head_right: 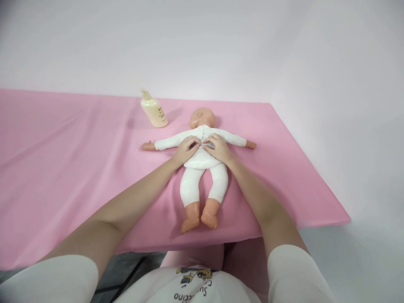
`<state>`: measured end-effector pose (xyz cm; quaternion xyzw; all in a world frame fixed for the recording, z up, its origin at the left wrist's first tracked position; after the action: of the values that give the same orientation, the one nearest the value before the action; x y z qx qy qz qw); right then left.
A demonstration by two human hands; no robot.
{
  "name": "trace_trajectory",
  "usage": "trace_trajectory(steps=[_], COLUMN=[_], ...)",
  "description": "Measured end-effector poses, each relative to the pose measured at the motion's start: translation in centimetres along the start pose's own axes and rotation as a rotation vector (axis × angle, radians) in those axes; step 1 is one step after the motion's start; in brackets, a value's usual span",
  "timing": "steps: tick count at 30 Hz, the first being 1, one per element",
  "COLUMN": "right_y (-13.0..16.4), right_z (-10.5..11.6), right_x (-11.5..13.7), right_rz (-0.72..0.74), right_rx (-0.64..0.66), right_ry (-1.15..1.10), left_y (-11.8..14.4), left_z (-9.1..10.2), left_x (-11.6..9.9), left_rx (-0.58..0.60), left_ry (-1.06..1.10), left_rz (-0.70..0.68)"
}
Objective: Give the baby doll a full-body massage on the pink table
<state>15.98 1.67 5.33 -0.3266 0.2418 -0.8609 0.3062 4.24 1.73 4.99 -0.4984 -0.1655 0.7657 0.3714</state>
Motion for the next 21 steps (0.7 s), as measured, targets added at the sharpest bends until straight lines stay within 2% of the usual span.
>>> trace_trajectory(steps=[21], right_y=[-0.01], right_z=[-0.07], right_x=[-0.1], right_rz=[0.002], right_rx=[-0.001], right_ry=[0.001], left_y=[-0.01], left_z=[-0.11], left_x=[0.6], left_rx=[0.011], left_ry=[0.003], left_rz=[0.055])
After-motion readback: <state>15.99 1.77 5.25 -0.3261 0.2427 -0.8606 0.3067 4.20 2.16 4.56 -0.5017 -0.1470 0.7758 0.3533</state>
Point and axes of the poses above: each hand's wrist, its own y-axis away from the middle knuckle, its own z-axis out of the back of the hand, x = y × z, the point moved 10 cm from there along -y, towards the middle knuckle, and after that the axes turned 12 degrees about y, right-handed, at the moved point
